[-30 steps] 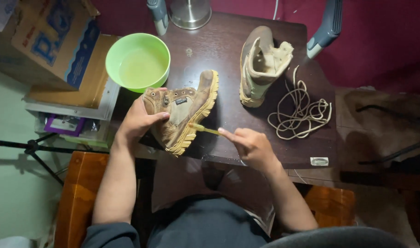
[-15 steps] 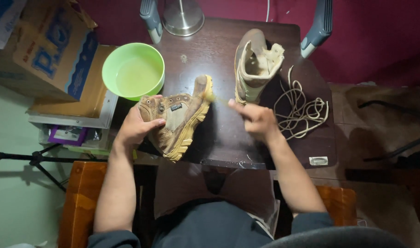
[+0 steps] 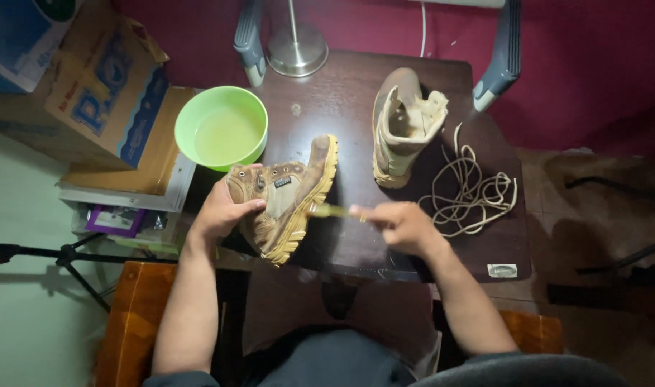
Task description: The person scrubs a brown hiking boot with a yellow brush, focusing on the sole and upper sections. They dip the brush into a green bowl of water to wet it before continuing to scrub the boot's exterior.
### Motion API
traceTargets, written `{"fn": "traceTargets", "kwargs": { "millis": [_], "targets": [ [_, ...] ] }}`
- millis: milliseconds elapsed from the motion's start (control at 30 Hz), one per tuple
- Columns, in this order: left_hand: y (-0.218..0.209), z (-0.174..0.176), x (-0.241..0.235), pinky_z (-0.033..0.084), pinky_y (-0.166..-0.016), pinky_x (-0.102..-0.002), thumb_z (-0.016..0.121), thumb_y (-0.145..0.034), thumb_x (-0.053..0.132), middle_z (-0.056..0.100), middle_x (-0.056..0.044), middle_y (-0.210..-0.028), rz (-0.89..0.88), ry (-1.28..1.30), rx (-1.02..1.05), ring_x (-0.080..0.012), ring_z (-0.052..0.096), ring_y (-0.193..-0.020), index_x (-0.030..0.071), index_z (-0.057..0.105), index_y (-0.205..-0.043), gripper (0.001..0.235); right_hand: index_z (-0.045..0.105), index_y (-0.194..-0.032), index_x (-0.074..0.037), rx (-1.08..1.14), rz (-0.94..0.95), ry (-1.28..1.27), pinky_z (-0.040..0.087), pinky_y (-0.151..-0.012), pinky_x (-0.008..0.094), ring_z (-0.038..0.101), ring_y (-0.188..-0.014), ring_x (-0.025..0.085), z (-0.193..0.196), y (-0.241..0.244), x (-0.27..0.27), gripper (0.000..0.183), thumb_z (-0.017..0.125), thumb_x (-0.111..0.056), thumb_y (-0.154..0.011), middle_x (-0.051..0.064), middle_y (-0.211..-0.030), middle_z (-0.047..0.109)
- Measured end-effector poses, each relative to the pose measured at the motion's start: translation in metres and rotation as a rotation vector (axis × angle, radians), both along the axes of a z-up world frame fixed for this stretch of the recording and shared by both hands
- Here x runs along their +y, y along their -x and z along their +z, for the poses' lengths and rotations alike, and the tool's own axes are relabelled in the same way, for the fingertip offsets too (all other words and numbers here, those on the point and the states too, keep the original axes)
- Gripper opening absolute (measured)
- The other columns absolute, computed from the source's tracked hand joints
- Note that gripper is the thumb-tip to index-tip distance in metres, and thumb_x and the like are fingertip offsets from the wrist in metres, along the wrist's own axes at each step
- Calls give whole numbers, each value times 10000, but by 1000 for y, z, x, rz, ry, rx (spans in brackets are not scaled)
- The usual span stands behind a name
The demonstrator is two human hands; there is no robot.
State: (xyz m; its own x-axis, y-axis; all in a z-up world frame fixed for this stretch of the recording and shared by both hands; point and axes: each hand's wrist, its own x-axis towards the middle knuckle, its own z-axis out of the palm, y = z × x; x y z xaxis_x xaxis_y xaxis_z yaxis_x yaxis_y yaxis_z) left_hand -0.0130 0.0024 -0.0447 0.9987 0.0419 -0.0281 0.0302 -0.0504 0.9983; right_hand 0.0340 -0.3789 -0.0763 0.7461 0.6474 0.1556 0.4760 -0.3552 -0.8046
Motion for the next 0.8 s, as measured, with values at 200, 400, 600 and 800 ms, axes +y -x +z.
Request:
{"fn": "traceTargets", "kwargs": {
  "millis": [200, 400, 600, 800],
  "targets": [
    [4, 7, -2, 556, -961, -420, 918, -675, 21, 714, -148, -1142, -15, -80, 24, -183, 653, -1015, 43, 588, -1433, 826, 657, -1375, -353, -177, -221, 114, 537, -772, 407, 704, -844, 290, 9, -56, 3, 628, 542, -46, -839, 106, -865, 704],
    [3, 7, 0, 549, -975, -434, 925, -662, 36, 723, -143, -1157, -5, -99, 49, -181, 657, -1025, 65, 605, -1425, 828, 675, -1322, -413, -84, -270, 235, 559, -846, 448, 721, -929, 323, 48, -19, 18, 576, 510, -111, -860, 81, -924, 765],
    [0, 10, 0, 527, -1007, -457, 889, -704, 56, 716, -169, -1185, -36, -165, 81, -213, 648, -1060, 104, 592, -1459, 813, 619, -1375, -435, -39, -446, 272, 562, -920, 460, 698, -1072, 288, -16, -53, 33, 531, 539, -177, -918, 32, -1147, 750],
    [0, 8, -2, 516, -1029, -465, 886, -712, 31, 716, -176, -1199, -31, -168, 89, -224, 648, -1078, 107, 596, -1455, 802, 624, -1373, -416, 0, -410, 321, 567, -850, 527, 714, -984, 366, 43, 7, 36, 500, 496, -193, -944, 106, -1004, 773]
  ]
}}
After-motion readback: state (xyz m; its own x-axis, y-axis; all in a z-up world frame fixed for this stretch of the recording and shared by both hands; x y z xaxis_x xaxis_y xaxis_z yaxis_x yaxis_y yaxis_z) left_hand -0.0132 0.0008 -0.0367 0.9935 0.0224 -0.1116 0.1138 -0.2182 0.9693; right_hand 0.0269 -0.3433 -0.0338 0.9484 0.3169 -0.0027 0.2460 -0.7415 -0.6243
